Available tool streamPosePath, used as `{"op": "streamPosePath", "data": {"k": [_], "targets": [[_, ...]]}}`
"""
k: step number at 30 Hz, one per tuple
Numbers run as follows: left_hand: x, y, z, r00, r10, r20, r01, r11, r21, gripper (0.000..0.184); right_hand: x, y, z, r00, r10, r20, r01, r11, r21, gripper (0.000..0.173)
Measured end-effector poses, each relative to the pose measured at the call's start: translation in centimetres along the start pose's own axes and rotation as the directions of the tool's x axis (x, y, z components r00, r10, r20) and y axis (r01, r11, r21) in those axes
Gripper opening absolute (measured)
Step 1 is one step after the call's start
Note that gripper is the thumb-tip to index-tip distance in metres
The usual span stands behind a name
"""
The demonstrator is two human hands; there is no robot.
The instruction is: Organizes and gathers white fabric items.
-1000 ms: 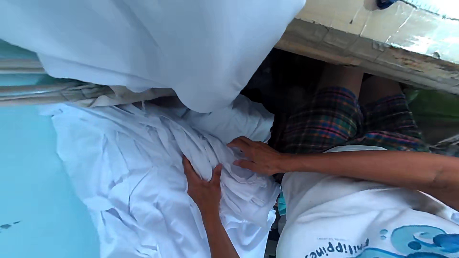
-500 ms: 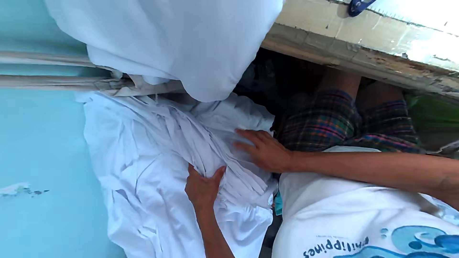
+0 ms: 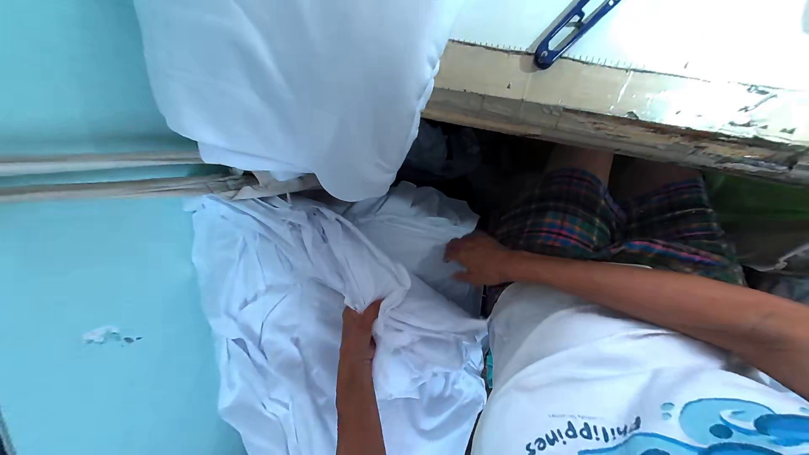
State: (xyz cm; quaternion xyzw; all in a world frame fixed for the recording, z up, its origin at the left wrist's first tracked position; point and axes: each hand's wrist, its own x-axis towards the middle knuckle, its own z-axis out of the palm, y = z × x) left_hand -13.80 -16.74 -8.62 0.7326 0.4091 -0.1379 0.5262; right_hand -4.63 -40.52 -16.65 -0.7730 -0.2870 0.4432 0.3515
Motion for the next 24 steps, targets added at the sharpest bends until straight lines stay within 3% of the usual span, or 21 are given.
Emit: {"op": "streamPosePath", "data": {"k": [1,3,4,5,8,9,10,12,14,17,19,22,24], "targets": [[-0.6,0.4,0.7,1.000,-0.017,-0.017,0.016,0.998,-0.063,0.033,-0.2,-1.6,-0.1,0.999,-0.032,0.037,0.024,0.979,0.201,0.050],[-1.6,0.9,1.6,0.998,-0.051,-0.030,0.043,0.975,-0.219,0.032,-0.7,-4.5,-0.2,0.989,-0.079,0.127,-0.010,0.813,0.582,0.060],[-2.0,1.0,1.8,0.999,-0.040,-0.002,0.037,0.953,-0.301,0.033,-1.1,-5.3,-0.5,0.985,-0.071,0.158,-0.058,0.725,0.687,0.061],[-2.4,0.8,1.9,0.998,0.016,0.067,0.011,0.925,-0.379,0.039,-1.5,-5.6,-0.9,0.988,-0.032,0.154,-0.094,0.663,0.743,0.059],[-4.1,0.2,3.0,0.920,0.211,0.330,-0.052,0.901,-0.431,0.098,-1.6,-3.2,-1.8,0.989,0.056,0.134,-0.141,0.588,0.797,0.056],[-4.7,0.1,3.9,0.884,0.239,0.401,-0.038,0.893,-0.449,0.101,-1.3,-2.2,-2.1,0.989,0.074,0.129,-0.148,0.580,0.801,0.059],[-5.2,-0.2,4.8,0.830,0.291,0.475,-0.050,0.888,-0.457,0.096,-1.0,-1.5,-2.3,0.994,0.076,0.083,-0.112,0.579,0.807,0.057],[-5.3,-0.9,6.6,0.678,0.406,0.613,-0.123,0.884,-0.450,0.074,0.1,0.5,-1.9,0.994,-0.010,-0.111,0.094,0.611,0.786,0.045],[-5.1,-0.9,7.7,0.590,0.431,0.683,-0.212,0.899,-0.384,0.055,-0.7,1.5,-2.1,0.987,-0.012,-0.159,0.116,0.740,0.663,0.041],[-4.8,-0.4,6.9,0.707,0.395,0.587,-0.391,0.909,-0.142,0.045,-2.1,-0.1,-4.0,0.982,-0.110,-0.156,0.179,0.813,0.554,0.039],[-4.1,-0.1,4.6,0.792,0.418,0.445,-0.465,0.885,-0.002,0.044,-1.9,-1.9,-5.3,0.996,-0.074,-0.049,0.088,0.776,0.624,0.038],[-2.7,0.2,0.0,0.878,0.429,0.213,-0.467,0.866,0.177,0.044,-1.0,-3.6,-5.1,0.997,-0.027,0.067,-0.021,0.776,0.631,0.045],[-1.8,0.3,-2.5,0.913,0.400,0.080,-0.408,0.895,0.180,0.044,-0.1,-4.6,-2.8,0.997,0.068,0.022,-0.071,0.895,0.440,0.062]]}}
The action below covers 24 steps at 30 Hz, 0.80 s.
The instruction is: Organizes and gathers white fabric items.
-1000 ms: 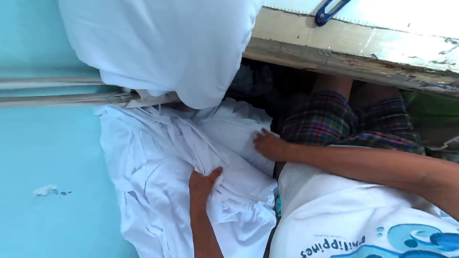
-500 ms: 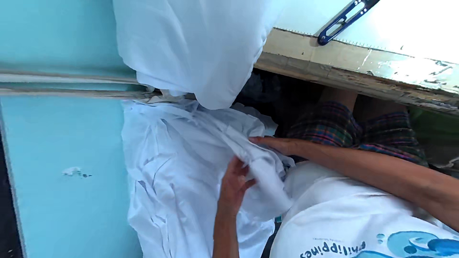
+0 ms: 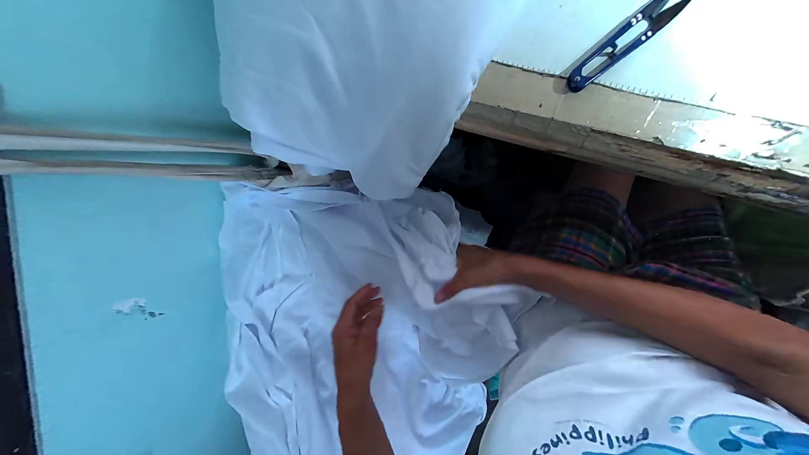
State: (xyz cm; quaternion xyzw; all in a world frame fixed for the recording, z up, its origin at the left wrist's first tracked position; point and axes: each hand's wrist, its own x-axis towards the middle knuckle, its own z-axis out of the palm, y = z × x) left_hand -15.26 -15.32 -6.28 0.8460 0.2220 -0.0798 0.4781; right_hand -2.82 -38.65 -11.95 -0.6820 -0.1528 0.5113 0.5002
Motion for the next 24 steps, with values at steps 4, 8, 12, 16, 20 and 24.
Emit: {"op": "streamPosePath", "data": {"k": [4,8,12,16,20,24], "targets": [[1.8,0.6,-2.1,0.973,-0.101,-0.210,0.080,0.991,-0.105,0.044,0.9,-0.2,5.6,0.994,-0.105,0.025,0.103,0.837,-0.537,0.044],[4.3,2.3,-2.2,0.911,0.002,-0.413,0.003,1.000,0.013,0.069,-0.5,-0.7,11.3,0.915,-0.377,0.147,0.377,0.662,-0.648,0.028],[7.3,4.5,-0.7,0.870,0.291,-0.398,-0.049,0.854,0.518,0.103,0.0,-1.1,12.4,0.915,-0.215,0.343,0.402,0.576,-0.711,0.038],[11.6,1.8,3.6,0.902,0.413,-0.128,-0.095,0.477,0.874,0.094,0.2,-0.8,11.8,0.930,-0.142,0.340,0.357,0.574,-0.737,0.039],[14.1,-2.4,0.7,0.908,0.387,-0.160,-0.029,0.439,0.898,0.090,0.4,-0.5,11.0,0.921,-0.129,0.367,0.369,0.591,-0.718,0.045],[12.3,-2.2,-2.0,0.820,0.219,-0.529,0.287,0.643,0.710,0.113,0.2,0.3,10.8,0.910,-0.182,0.373,0.409,0.545,-0.732,0.045]]}}
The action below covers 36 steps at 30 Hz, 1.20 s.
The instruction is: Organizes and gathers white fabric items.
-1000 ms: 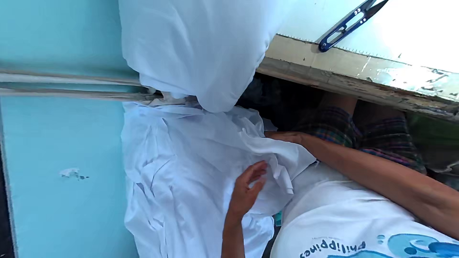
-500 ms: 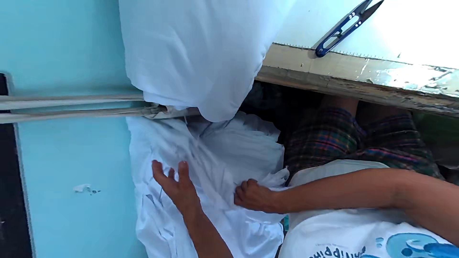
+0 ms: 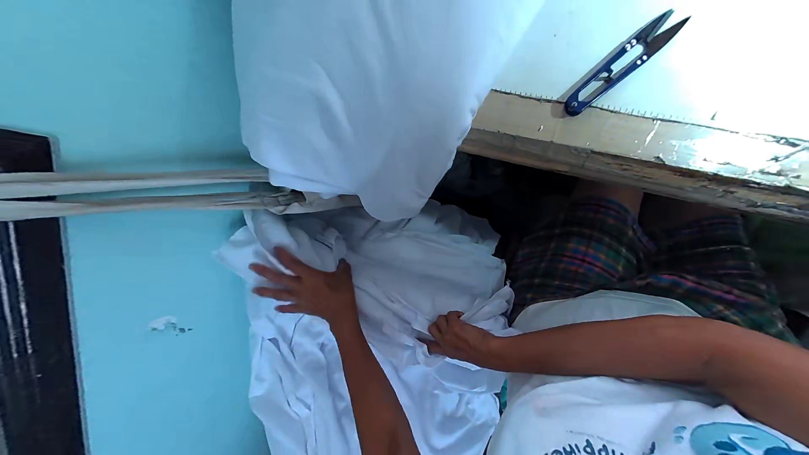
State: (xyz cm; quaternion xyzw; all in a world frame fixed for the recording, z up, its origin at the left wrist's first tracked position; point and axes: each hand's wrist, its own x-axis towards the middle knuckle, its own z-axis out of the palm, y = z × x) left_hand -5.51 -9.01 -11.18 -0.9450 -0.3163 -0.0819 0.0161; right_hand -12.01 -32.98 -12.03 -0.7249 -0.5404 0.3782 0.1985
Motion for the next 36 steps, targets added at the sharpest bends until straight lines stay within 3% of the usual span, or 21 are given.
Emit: {"op": "streamPosePath", "data": {"k": [3,6,13,17,19,23,24,26,28,30,33,36], "targets": [[-1.5,-0.3,0.3,0.966,-0.259,0.014,0.257,0.944,-0.207,0.125,-0.2,0.2,0.1,1.000,-0.010,-0.004,0.009,0.999,-0.040,0.050],[-2.3,1.1,0.1,0.918,-0.390,0.068,0.396,0.895,-0.208,0.124,0.0,0.2,0.3,1.000,-0.004,0.003,0.004,0.999,-0.033,0.050],[-1.7,4.9,1.0,0.917,-0.368,0.153,0.387,0.914,-0.121,0.124,0.2,0.0,0.8,0.999,0.032,-0.040,-0.034,0.999,-0.033,0.038],[1.5,4.6,2.8,0.882,-0.426,0.203,0.438,0.899,-0.016,0.128,-0.2,0.5,0.3,0.997,0.021,-0.069,-0.022,1.000,-0.011,0.037],[2.7,3.9,2.7,0.870,-0.440,0.223,0.444,0.895,0.031,0.120,-0.5,1.1,0.5,0.994,-0.027,-0.106,0.024,0.999,-0.030,0.038],[2.9,3.1,2.0,0.865,-0.452,0.218,0.474,0.879,-0.059,0.111,-1.5,3.7,2.3,0.924,-0.159,-0.346,0.138,0.987,-0.083,0.039],[2.5,2.8,1.8,0.869,-0.452,0.202,0.479,0.871,-0.111,0.111,-2.0,4.4,2.3,0.912,-0.143,-0.384,0.143,0.989,-0.029,0.043],[1.0,1.5,0.7,0.892,-0.428,0.146,0.452,0.847,-0.280,0.114,-3.1,5.3,1.6,0.917,0.024,-0.399,0.049,0.984,0.172,0.067],[-2.0,0.3,-1.9,0.919,-0.386,0.078,0.361,0.747,-0.558,0.116,-3.6,6.1,1.2,0.881,0.268,-0.390,-0.107,0.916,0.387,0.086],[-6.4,-0.9,-4.2,0.920,-0.391,0.004,0.243,0.562,-0.791,0.110,-3.6,7.0,1.3,0.840,0.424,-0.339,-0.223,0.839,0.496,0.096],[-13.8,-2.0,-6.0,0.837,-0.546,-0.038,0.190,0.355,-0.915,0.079,-3.6,7.7,1.2,0.888,0.413,-0.203,-0.285,0.840,0.462,0.097],[-20.1,-3.7,-3.4,0.690,-0.719,0.077,0.271,0.158,-0.950,0.050,-3.4,7.5,1.3,0.933,0.327,-0.153,-0.260,0.903,0.343,0.085]]}}
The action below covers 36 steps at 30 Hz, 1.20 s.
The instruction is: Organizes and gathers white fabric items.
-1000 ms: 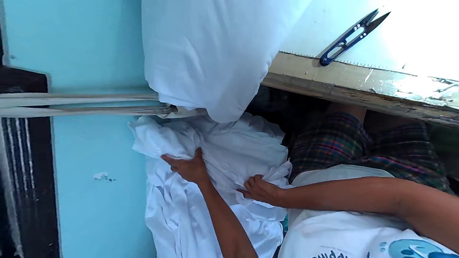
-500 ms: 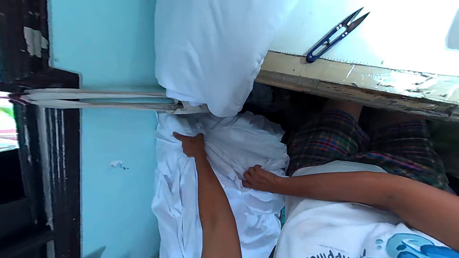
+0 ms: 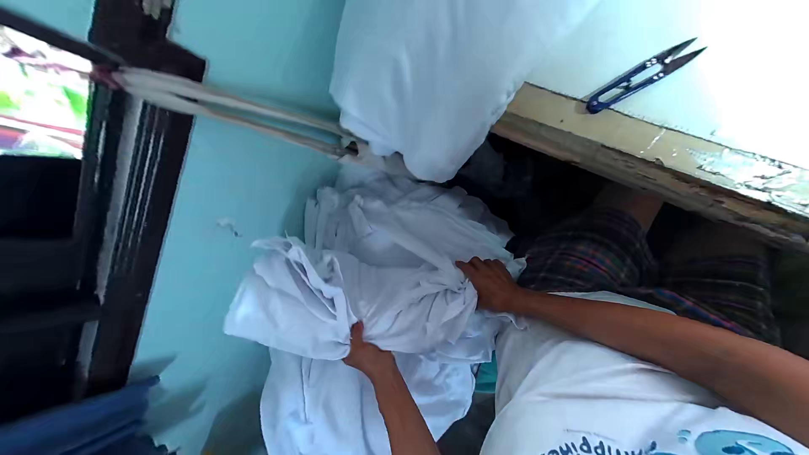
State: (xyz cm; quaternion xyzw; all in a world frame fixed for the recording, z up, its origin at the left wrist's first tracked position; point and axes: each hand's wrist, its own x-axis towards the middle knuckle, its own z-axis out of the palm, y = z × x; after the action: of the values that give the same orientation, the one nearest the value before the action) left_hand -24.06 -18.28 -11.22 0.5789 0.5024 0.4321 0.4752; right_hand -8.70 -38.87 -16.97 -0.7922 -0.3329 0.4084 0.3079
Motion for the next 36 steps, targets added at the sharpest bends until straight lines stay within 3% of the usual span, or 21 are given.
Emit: {"op": "streamPosePath", "data": {"k": [3,5,6,8,10,13,17,19,21,24,27,31,32,34,35,36], "targets": [[-1.3,-4.7,-1.0,0.993,-0.064,-0.096,0.061,0.998,-0.028,0.046,-0.2,-0.5,0.0,1.000,-0.021,-0.020,0.020,0.998,-0.063,0.083],[-1.5,-4.8,0.0,0.991,-0.063,-0.119,0.060,0.998,-0.032,0.049,-0.4,-0.3,0.7,0.985,-0.104,-0.141,0.089,0.990,-0.110,0.090],[-1.4,-4.5,0.6,0.991,-0.079,-0.112,0.075,0.996,-0.042,0.048,-0.6,-0.2,1.1,0.956,-0.201,-0.214,0.172,0.974,-0.146,0.089],[-1.0,-3.9,1.3,0.987,-0.155,-0.041,0.151,0.985,-0.085,0.040,-0.4,0.0,2.1,0.814,-0.478,-0.328,0.393,0.871,-0.295,0.077],[-0.8,-2.5,1.6,0.962,-0.260,0.080,0.269,0.955,-0.127,0.030,0.0,-0.3,2.3,0.734,-0.611,-0.298,0.504,0.783,-0.365,0.065],[-0.9,-0.7,1.5,0.933,-0.278,0.228,0.328,0.918,-0.221,0.024,0.4,-0.2,1.7,0.804,-0.562,-0.193,0.508,0.819,-0.267,0.067],[-1.6,0.3,1.0,0.948,-0.129,0.290,0.234,0.902,-0.363,0.023,0.4,0.5,0.7,0.907,-0.386,-0.166,0.368,0.921,-0.130,0.088],[-2.3,0.4,0.0,0.948,-0.037,0.317,0.182,0.879,-0.440,0.027,0.2,1.1,0.4,0.914,-0.368,-0.173,0.345,0.927,-0.146,0.088],[-3.8,1.6,-0.9,0.959,0.027,0.281,0.118,0.867,-0.485,0.034,-0.7,1.2,0.2,0.858,-0.482,-0.176,0.442,0.869,-0.223,0.081],[-6.1,4.5,-2.3,0.973,0.133,0.188,-0.032,0.887,-0.460,0.038,-2.8,0.3,0.0,0.682,-0.719,-0.137,0.627,0.670,-0.397,0.062],[-7.8,7.4,-3.5,0.950,0.296,0.103,-0.216,0.856,-0.470,0.038,-4.5,-0.7,-0.2,0.554,-0.817,-0.158,0.723,0.566,-0.396,0.040],[-9.1,11.4,-5.3,0.858,0.512,0.027,-0.409,0.715,-0.567,0.026,-7.3,-1.4,-2.7,0.676,-0.717,-0.173,0.710,0.696,-0.109,0.071],[-8.5,11.7,-7.0,0.812,0.580,0.067,-0.445,0.689,-0.573,0.024,-7.7,-2.1,-3.3,0.703,-0.691,-0.170,0.691,0.720,-0.069,0.074],[-6.3,12.3,-13.7,0.644,0.662,0.384,-0.484,0.741,-0.466,0.028,-8.1,-4.5,-4.6,0.704,-0.693,-0.152,0.699,0.715,-0.019,0.073],[-6.6,14.3,-15.9,0.639,0.561,0.527,-0.446,0.828,-0.340,0.031,-8.1,-5.9,-5.1,0.678,-0.719,-0.149,0.726,0.687,-0.012,0.070],[-8.4,17.4,-15.4,0.749,0.383,0.540,-0.325,0.924,-0.203,0.033,-7.8,-7.3,-5.6,0.638,-0.755,-0.150,0.763,0.646,-0.011,0.067]]}}
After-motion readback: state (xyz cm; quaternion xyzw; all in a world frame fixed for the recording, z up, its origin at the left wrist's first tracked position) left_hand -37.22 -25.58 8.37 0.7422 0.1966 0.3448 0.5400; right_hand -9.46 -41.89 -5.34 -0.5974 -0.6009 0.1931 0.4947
